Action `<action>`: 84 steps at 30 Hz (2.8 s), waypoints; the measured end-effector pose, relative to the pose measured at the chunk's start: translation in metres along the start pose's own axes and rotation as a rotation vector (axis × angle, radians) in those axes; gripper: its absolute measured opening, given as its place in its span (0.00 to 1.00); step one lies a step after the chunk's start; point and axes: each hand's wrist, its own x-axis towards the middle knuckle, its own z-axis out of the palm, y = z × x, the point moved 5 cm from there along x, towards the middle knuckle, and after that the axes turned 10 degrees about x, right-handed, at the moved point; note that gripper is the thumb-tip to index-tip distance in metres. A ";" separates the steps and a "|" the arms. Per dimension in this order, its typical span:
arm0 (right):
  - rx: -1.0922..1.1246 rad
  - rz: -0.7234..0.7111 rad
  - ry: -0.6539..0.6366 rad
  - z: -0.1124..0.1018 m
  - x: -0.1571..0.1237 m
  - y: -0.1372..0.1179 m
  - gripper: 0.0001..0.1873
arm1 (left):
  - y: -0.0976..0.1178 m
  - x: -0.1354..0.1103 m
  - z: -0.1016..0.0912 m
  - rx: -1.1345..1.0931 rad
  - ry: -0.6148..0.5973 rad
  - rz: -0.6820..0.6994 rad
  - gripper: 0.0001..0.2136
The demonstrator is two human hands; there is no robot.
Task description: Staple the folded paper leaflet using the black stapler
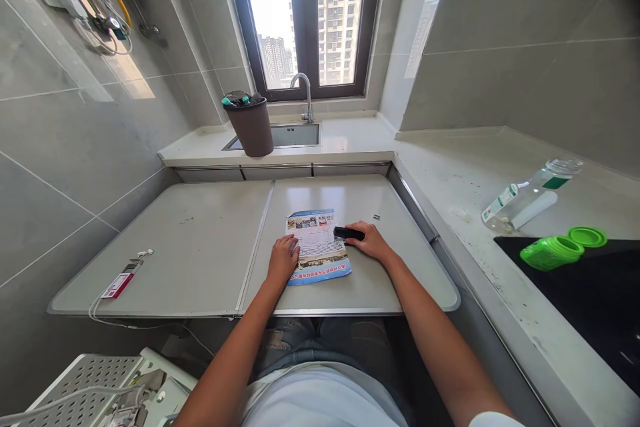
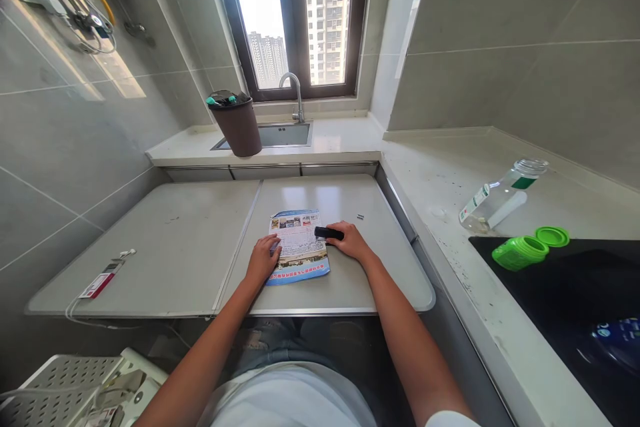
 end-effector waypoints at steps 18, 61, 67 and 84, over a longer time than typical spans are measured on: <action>-0.039 -0.104 -0.384 0.027 -0.005 -0.045 0.17 | 0.012 0.000 -0.010 0.126 -0.134 -0.039 0.08; -0.631 0.267 -0.243 0.065 0.012 -0.078 0.09 | 0.019 0.001 -0.014 0.161 -0.157 -0.056 0.09; -0.606 0.238 -0.230 0.051 0.005 -0.076 0.09 | 0.024 -0.001 -0.016 0.224 -0.159 -0.025 0.11; -0.557 0.390 -0.096 -0.033 -0.030 -0.042 0.08 | 0.034 -0.013 -0.028 0.325 -0.246 0.002 0.17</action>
